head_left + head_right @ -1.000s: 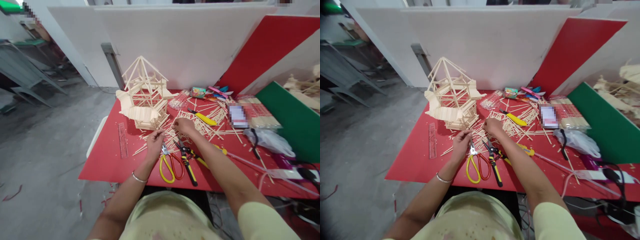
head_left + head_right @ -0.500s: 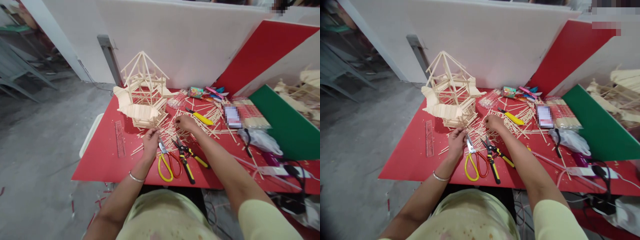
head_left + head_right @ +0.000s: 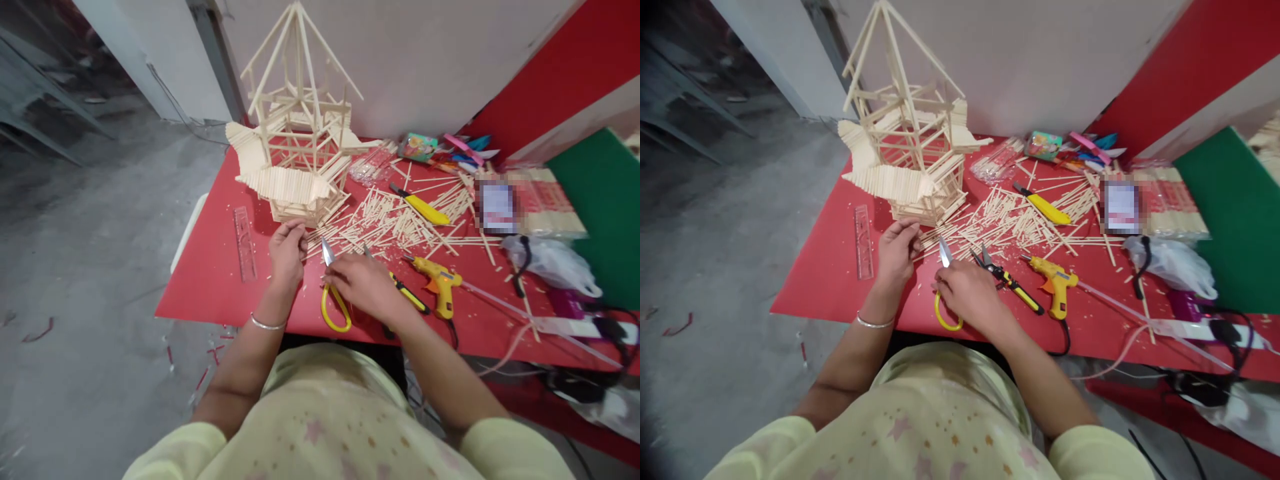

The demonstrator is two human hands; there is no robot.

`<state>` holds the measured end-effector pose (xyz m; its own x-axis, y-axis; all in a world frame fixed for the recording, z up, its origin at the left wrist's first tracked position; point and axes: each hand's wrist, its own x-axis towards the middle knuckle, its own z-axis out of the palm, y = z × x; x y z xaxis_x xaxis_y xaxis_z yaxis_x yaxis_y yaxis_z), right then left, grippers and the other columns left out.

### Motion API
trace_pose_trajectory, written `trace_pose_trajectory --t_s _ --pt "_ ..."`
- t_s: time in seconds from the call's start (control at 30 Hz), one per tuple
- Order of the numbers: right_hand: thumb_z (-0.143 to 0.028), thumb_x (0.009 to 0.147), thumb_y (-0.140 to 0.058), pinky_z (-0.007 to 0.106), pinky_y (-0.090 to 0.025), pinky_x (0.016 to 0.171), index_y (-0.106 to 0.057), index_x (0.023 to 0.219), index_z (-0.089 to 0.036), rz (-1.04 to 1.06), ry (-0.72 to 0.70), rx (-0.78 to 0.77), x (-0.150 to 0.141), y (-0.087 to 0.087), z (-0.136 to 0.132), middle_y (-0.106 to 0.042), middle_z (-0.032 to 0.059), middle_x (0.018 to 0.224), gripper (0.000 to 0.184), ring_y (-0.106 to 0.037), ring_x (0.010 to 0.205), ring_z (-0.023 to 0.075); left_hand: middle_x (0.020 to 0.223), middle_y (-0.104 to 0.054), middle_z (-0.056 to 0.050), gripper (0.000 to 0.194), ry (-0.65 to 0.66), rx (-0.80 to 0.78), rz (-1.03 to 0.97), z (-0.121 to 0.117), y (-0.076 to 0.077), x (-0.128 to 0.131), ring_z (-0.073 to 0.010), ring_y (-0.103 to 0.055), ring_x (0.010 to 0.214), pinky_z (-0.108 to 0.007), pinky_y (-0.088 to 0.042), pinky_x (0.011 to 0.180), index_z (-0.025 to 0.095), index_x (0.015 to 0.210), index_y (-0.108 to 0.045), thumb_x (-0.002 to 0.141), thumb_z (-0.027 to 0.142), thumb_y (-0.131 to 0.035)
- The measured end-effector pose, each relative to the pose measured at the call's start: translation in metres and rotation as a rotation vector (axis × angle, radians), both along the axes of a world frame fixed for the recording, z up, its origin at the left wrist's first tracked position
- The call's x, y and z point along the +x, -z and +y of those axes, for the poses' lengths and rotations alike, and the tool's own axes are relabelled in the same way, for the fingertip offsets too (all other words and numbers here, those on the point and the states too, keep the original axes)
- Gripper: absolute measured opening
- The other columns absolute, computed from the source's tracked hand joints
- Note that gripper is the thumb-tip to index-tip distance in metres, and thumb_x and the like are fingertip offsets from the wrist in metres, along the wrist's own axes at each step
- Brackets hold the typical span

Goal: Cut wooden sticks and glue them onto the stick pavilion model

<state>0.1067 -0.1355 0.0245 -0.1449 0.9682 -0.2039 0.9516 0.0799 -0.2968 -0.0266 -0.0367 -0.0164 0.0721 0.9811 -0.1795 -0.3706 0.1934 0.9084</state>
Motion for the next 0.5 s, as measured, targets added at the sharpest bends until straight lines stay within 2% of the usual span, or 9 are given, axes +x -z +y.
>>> trace_pose_trajectory --t_s 0.1,0.2,0.33,0.4,0.5 --pt "-0.043 0.098 -0.043 0.028 -0.038 0.076 -0.07 0.104 -0.028 0.056 0.07 0.03 -0.016 0.018 -0.034 -0.069 0.0035 0.102 0.031 -0.061 0.097 0.0181 0.068 -0.063 0.0 0.012 0.135 0.173 0.276 -0.006 -0.003 -0.018 -0.0092 -0.051 0.055 -0.022 -0.04 0.052 0.017 0.083 -0.07 0.073 0.024 -0.07" --pt "-0.039 0.099 -0.044 0.027 -0.039 0.079 -0.07 0.103 -0.028 0.116 0.104 0.059 -0.019 0.032 -0.051 -0.068 0.0026 0.103 0.028 -0.061 0.097 0.0163 0.078 -0.069 -0.003 0.008 0.202 0.343 0.567 -0.011 -0.001 -0.038 -0.0143 -0.059 0.07 -0.026 -0.046 0.065 0.017 0.077 -0.071 0.076 0.025 -0.068" --pt "-0.036 0.099 -0.044 0.027 -0.04 0.079 -0.071 0.102 -0.025 0.121 0.108 0.053 -0.02 0.03 -0.056 -0.068 0.0041 0.101 0.029 -0.061 0.095 0.0165 0.079 -0.07 -0.004 0.013 0.418 0.431 0.8 -0.016 0.002 -0.046 -0.0166 -0.06 0.073 -0.028 -0.045 0.068 0.018 0.079 -0.071 0.081 0.025 -0.061" --pt "-0.036 0.099 -0.045 0.028 -0.041 0.078 -0.071 0.101 -0.024 0.104 0.094 0.056 -0.021 0.026 -0.056 -0.068 0.005 0.101 0.029 -0.06 0.095 0.0173 0.079 -0.07 -0.003 0.014 0.517 0.494 0.859 -0.018 0.0 -0.041 -0.0172 -0.061 0.075 -0.029 -0.045 0.069 0.018 0.08 -0.072 0.082 0.024 -0.059" --pt "-0.037 0.099 -0.044 0.027 -0.04 0.079 -0.07 0.102 -0.025 0.113 0.075 0.073 -0.018 0.023 -0.059 -0.067 0.0049 0.103 0.03 -0.059 0.097 0.0171 0.08 -0.07 -0.003 0.016 0.579 0.596 0.869 -0.019 -0.007 -0.025 -0.0177 -0.06 0.077 -0.029 -0.044 0.07 0.019 0.081 -0.073 0.083 0.021 -0.057"
